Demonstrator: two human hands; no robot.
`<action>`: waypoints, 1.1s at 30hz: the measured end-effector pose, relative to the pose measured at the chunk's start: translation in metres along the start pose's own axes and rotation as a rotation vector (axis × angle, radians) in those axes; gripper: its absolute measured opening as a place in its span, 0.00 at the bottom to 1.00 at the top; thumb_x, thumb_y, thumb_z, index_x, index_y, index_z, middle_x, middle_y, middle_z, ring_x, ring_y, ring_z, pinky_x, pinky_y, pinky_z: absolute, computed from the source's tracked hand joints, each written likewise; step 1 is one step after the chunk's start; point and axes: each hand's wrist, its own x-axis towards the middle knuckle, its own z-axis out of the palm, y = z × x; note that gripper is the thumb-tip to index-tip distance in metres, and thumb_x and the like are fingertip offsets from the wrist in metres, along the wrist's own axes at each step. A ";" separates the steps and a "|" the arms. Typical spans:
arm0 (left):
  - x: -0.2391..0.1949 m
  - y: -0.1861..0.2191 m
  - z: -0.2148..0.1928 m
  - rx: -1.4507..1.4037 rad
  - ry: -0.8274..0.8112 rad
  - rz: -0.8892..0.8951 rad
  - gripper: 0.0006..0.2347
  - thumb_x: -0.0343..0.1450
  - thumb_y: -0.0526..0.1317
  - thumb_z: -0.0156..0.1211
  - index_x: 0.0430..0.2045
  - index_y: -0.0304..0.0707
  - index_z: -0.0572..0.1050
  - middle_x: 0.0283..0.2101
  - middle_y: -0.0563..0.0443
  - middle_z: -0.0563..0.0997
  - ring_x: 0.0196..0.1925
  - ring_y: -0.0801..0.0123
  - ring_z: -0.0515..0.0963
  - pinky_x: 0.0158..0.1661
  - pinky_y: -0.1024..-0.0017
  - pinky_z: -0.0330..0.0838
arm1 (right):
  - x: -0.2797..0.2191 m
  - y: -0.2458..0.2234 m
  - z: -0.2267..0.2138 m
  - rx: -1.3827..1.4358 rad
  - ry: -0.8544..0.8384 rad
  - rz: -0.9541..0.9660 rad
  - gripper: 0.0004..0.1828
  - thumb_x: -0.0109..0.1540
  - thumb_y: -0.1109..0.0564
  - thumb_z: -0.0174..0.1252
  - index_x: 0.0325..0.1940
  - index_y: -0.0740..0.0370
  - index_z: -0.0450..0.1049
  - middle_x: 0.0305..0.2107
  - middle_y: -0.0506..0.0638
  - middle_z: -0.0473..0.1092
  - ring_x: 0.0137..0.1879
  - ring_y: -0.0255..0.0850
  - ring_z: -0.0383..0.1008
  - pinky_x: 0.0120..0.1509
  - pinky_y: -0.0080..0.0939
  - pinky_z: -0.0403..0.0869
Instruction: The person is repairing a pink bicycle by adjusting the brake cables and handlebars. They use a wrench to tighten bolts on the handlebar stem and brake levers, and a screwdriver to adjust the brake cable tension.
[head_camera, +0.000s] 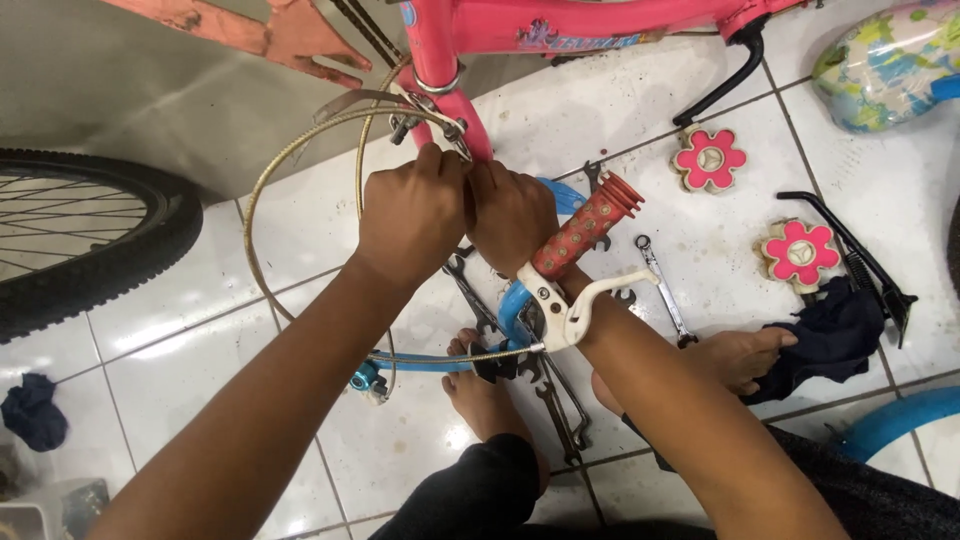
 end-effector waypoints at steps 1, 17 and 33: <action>0.001 -0.002 -0.002 0.002 0.001 -0.001 0.06 0.71 0.40 0.54 0.28 0.43 0.78 0.30 0.58 0.74 0.23 0.69 0.82 0.24 0.67 0.76 | 0.001 -0.001 -0.001 0.001 0.001 -0.002 0.08 0.61 0.54 0.59 0.36 0.62 0.73 0.21 0.50 0.66 0.24 0.50 0.75 0.29 0.48 0.74; 0.003 0.016 -0.016 -0.333 -0.601 -0.300 0.13 0.70 0.43 0.55 0.38 0.30 0.79 0.40 0.39 0.80 0.34 0.37 0.86 0.31 0.43 0.80 | -0.032 -0.009 -0.029 0.533 -0.094 0.299 0.14 0.73 0.49 0.48 0.61 0.53 0.64 0.36 0.48 0.69 0.33 0.47 0.78 0.36 0.51 0.77; 0.003 0.074 -0.062 -0.300 -0.756 0.233 0.12 0.74 0.36 0.51 0.48 0.31 0.78 0.44 0.39 0.82 0.44 0.54 0.84 0.42 0.55 0.81 | -0.116 0.056 0.047 0.846 -0.540 0.903 0.14 0.70 0.48 0.52 0.54 0.56 0.74 0.32 0.53 0.78 0.31 0.41 0.79 0.34 0.42 0.78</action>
